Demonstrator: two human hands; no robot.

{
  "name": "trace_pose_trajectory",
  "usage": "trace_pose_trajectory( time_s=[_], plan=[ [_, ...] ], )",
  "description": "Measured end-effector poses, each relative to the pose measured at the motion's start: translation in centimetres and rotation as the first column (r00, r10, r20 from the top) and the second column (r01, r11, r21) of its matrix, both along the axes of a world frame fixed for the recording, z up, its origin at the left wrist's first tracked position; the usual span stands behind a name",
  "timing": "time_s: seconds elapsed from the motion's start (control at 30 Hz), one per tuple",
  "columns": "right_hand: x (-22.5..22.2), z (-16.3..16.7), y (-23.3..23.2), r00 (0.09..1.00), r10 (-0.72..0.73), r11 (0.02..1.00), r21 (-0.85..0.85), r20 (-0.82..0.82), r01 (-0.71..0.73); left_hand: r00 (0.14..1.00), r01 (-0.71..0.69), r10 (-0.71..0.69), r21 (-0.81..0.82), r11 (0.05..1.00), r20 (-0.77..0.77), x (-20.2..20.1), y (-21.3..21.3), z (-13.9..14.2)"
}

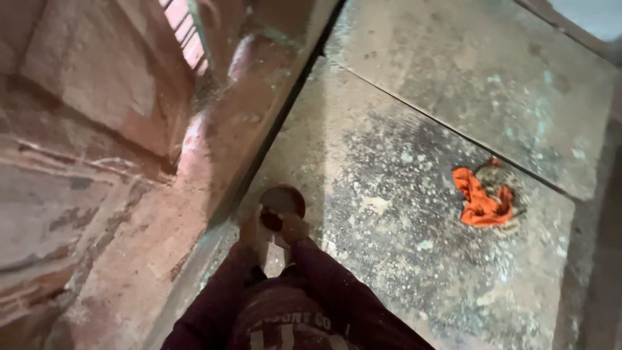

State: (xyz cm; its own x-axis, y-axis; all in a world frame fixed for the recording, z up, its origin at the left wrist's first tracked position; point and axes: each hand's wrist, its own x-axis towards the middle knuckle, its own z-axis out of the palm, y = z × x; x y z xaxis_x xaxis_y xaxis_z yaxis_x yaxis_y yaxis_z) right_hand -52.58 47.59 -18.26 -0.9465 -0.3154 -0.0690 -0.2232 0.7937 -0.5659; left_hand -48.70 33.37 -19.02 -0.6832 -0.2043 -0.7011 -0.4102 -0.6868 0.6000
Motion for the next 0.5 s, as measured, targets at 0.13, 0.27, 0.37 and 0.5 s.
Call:
trace_pose_trajectory(
  time_s=[0.13, 0.27, 0.37, 0.5],
  plan=[
    [-1.9, -0.8, 0.2, 0.992, -0.037, 0.985, 0.172, 0.125, 0.015, 0.878, 0.196, -0.471, -0.832, 0.519, -0.087, 0.4, -2.5, -1.1],
    [-3.6, -2.0, 0.5, 0.967, -0.049, 0.961, 0.276, 0.249, -0.022, 0.916, 0.127, -0.36, -0.723, 0.679, -0.177, 0.7, -3.0, -1.6],
    [-4.1, -3.0, 0.8, 0.949, 0.201, 0.952, 0.18, 0.242, -0.248, 0.98, 0.144, -0.193, -0.472, 0.87, -0.055, 0.7, -2.6, -1.0],
    [-4.7, -4.2, 1.1, 0.851, 0.483, 0.796, 0.301, 0.207, -0.525, 0.982, 0.18, -0.186, -0.378, 0.908, 0.023, 0.5, -2.8, 0.6]
  ],
)
